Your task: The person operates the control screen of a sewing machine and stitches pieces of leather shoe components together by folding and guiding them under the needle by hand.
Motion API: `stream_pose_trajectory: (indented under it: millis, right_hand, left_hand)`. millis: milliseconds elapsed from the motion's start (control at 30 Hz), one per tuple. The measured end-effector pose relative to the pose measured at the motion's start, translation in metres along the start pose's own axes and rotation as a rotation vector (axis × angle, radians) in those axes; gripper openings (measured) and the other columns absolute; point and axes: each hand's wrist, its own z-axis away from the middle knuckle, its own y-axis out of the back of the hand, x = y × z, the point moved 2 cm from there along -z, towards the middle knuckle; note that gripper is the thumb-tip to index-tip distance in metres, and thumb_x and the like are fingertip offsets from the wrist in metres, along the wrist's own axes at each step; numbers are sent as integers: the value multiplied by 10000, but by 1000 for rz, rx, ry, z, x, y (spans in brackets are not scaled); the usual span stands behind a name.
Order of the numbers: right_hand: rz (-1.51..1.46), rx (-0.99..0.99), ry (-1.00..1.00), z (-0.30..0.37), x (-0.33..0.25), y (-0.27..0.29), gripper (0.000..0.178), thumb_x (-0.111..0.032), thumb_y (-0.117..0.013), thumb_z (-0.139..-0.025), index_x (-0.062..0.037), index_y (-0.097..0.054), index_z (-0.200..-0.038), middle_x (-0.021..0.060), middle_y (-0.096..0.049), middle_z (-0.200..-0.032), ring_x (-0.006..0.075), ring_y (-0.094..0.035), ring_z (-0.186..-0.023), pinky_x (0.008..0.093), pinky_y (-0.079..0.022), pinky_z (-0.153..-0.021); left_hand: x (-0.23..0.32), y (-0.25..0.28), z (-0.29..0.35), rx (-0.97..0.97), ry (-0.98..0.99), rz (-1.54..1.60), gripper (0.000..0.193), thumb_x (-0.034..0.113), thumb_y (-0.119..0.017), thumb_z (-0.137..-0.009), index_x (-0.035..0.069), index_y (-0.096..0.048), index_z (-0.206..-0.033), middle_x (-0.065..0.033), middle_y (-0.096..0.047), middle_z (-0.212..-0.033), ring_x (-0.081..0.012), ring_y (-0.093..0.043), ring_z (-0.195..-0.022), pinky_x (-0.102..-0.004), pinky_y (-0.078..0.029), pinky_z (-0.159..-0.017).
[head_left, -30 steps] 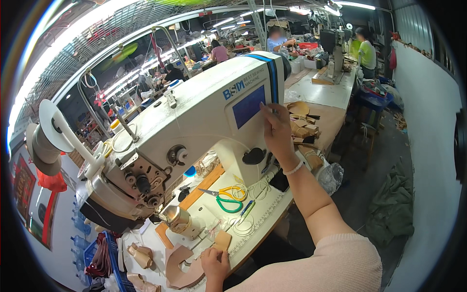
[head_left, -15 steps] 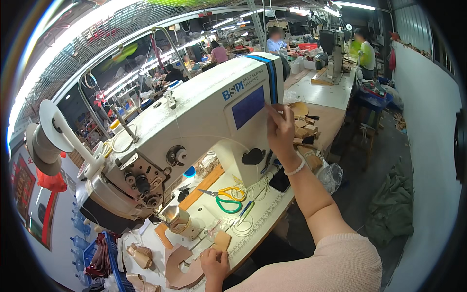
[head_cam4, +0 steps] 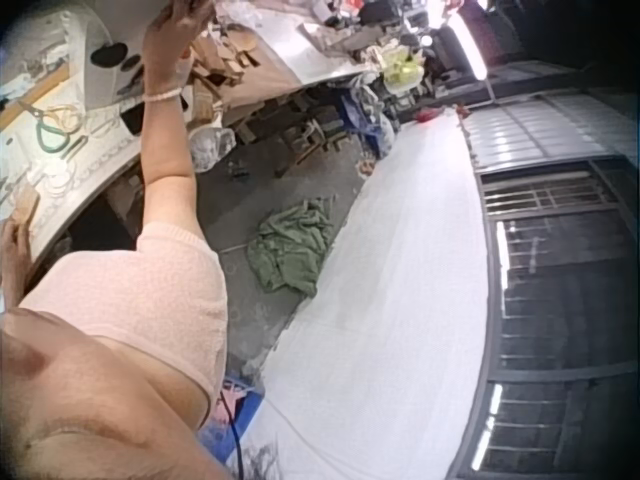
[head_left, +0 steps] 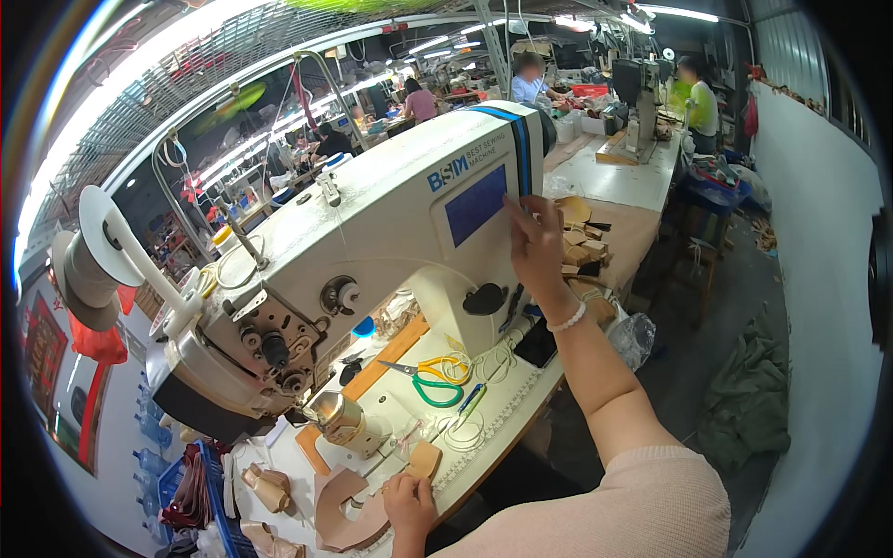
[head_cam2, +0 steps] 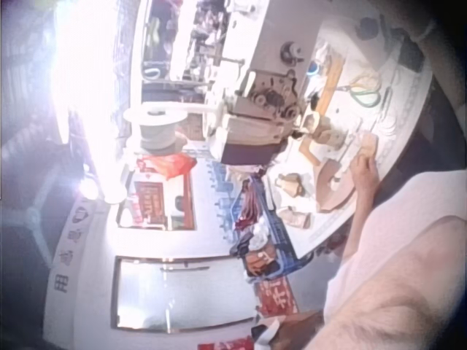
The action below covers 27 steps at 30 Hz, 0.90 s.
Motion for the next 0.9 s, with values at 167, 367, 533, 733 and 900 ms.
stream_pose_trajectory:
  millis: [167, 367, 533, 733, 900]
  right_hand:
    - [-89, 71, -69, 4, -4, 3, 366, 93, -549, -789, -82, -642, -1096, 113, -551, -954, 262, -533, -852, 337, -456, -725]
    - [31, -41, 41, -1, -12, 2, 409, 82, -561, -740, -113, -653, -1087, 109, -533, -967, 271, -509, -862, 358, -441, -771]
    - [-35, 30, 7, 3, -10, 15, 340, 90, -555, -767, -72, -660, -1047, 105, -550, -909, 252, -520, -819, 335, -438, -721]
    - [-169, 49, -42, 26, -36, 16, 258, 86, -551, -772, -34, -658, -973, 99, -557, -835, 268, -530, -747, 337, -432, -690]
    - [-569, -447, 82, 104, -111, 24, 243, 59, -610, -746, -62, -653, -953, 78, -574, -811, 252, -563, -749, 320, -460, -653]
  left_hand:
    - [-3, 0, -2, -8, 9, 8, 135, 83, -693, -726, 18, -574, -726, -141, -588, -838, -323, -539, -810, -402, -430, -708]
    - [-2, 0, -4, 3, -19, 2, 160, 84, -722, -695, 25, -577, -725, -137, -584, -827, -320, -538, -796, -403, -430, -701]
    - [-3, -1, 3, 9, -16, 4, 168, 82, -729, -687, 24, -576, -725, -135, -583, -824, -322, -538, -795, -404, -432, -708]
    - [-4, 5, 8, -7, 28, -2, 150, 112, -708, -702, 43, -577, -725, -131, -570, -799, -332, -530, -789, -417, -418, -708]
    - [-7, 1, -10, -117, 78, 89, 130, 139, -669, -740, 45, -580, -729, -144, -558, -762, -338, -526, -789, -435, -405, -719]
